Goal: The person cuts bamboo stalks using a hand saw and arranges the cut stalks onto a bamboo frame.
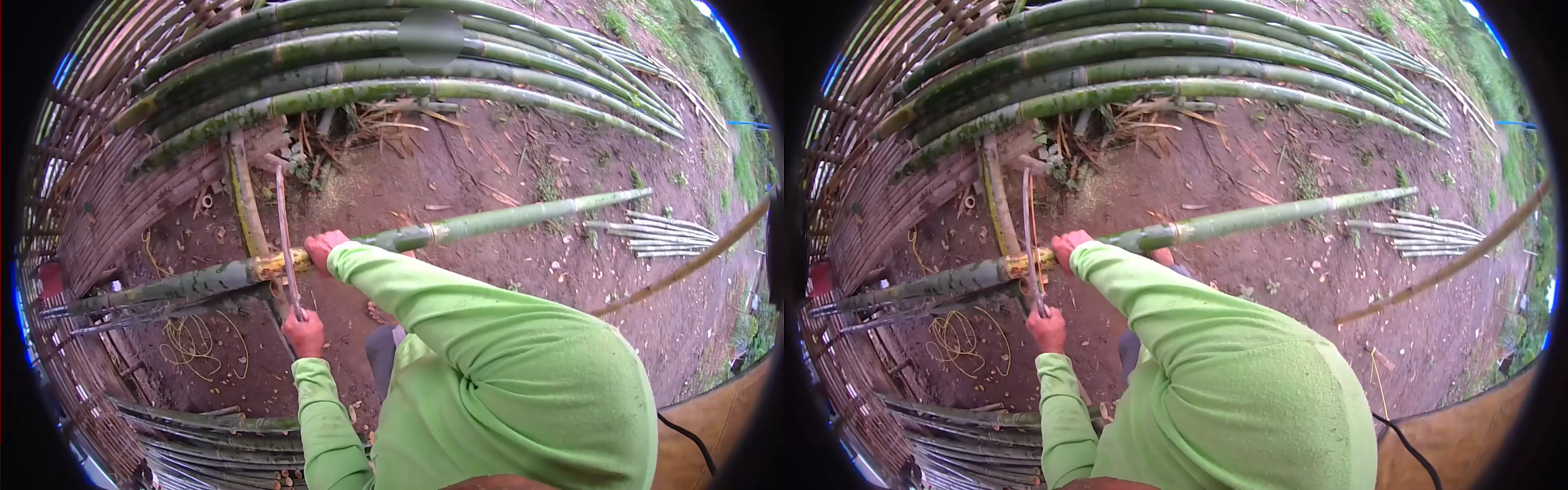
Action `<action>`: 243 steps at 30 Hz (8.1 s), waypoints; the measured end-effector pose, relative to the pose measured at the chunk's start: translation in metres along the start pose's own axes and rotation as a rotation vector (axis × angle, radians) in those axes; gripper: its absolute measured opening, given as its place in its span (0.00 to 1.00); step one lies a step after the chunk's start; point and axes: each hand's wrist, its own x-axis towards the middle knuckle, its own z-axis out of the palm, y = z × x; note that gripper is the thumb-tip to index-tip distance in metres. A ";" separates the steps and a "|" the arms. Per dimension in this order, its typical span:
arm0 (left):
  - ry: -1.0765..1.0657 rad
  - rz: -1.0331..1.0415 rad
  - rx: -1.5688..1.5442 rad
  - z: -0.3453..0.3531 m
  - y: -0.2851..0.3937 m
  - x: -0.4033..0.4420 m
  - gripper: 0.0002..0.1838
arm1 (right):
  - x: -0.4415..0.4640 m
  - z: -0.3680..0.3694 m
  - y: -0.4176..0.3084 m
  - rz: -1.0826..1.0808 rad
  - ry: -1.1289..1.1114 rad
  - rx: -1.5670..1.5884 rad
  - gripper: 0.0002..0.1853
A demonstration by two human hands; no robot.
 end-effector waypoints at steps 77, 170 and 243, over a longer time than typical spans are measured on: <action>-0.075 -0.150 -0.012 0.021 -0.008 0.012 0.03 | -0.002 0.010 -0.010 -0.029 -0.072 -0.107 0.16; -0.066 -0.678 -0.092 -0.100 0.066 -0.321 0.07 | 0.087 -0.086 -0.078 -0.148 -0.083 -0.234 0.27; 1.097 -0.658 -0.458 -0.218 0.072 -0.367 0.20 | -0.238 0.210 -0.300 -1.317 -1.061 0.243 0.28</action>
